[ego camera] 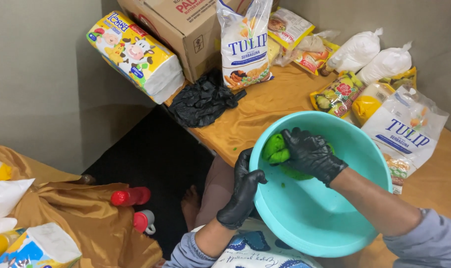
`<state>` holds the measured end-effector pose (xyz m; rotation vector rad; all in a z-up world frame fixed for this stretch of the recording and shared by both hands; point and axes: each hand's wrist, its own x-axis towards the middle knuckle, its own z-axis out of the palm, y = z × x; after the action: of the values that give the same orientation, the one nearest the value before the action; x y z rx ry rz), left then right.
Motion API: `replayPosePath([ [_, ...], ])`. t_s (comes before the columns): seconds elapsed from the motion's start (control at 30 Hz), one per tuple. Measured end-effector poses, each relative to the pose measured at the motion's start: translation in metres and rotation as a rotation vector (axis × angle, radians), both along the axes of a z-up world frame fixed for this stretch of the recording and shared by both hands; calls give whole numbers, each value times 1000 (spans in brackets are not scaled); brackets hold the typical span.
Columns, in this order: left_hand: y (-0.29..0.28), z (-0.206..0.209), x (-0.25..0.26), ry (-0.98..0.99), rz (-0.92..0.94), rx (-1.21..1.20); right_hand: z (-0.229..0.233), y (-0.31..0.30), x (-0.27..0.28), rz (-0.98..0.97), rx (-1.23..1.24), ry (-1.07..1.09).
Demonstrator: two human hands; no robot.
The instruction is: Kneading a large batch of green-colored dough in a plastic bowl on a workspace surrounded by ingredients.
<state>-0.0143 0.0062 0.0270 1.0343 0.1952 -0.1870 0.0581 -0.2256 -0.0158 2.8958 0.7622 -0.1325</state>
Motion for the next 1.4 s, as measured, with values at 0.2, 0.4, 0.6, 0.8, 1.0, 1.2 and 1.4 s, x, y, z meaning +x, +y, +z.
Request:
replayPosePath([
  [0.2,0,0,2,47,5,-21,88,-4,-7,-175,249,-28],
  [0.4,3,13,1,83,18,-3,135,2,-23,-572,379,216],
  [0.6,-1,11,-1,69,21,36,141,-7,-46,-696,540,378],
  [0.8,-3,-8,0,71,18,46,136,-30,-54,-716,786,677],
  [1.0,-11,-54,-1,-45,93,-67,122,-60,-43,-917,1126,825],
  [1.2,-14,-35,-3,17,57,-61,130,-59,-63,-845,256,193],
  [1.4,-9,-19,4,12,-40,74,116,-5,-66,7,164,-11],
])
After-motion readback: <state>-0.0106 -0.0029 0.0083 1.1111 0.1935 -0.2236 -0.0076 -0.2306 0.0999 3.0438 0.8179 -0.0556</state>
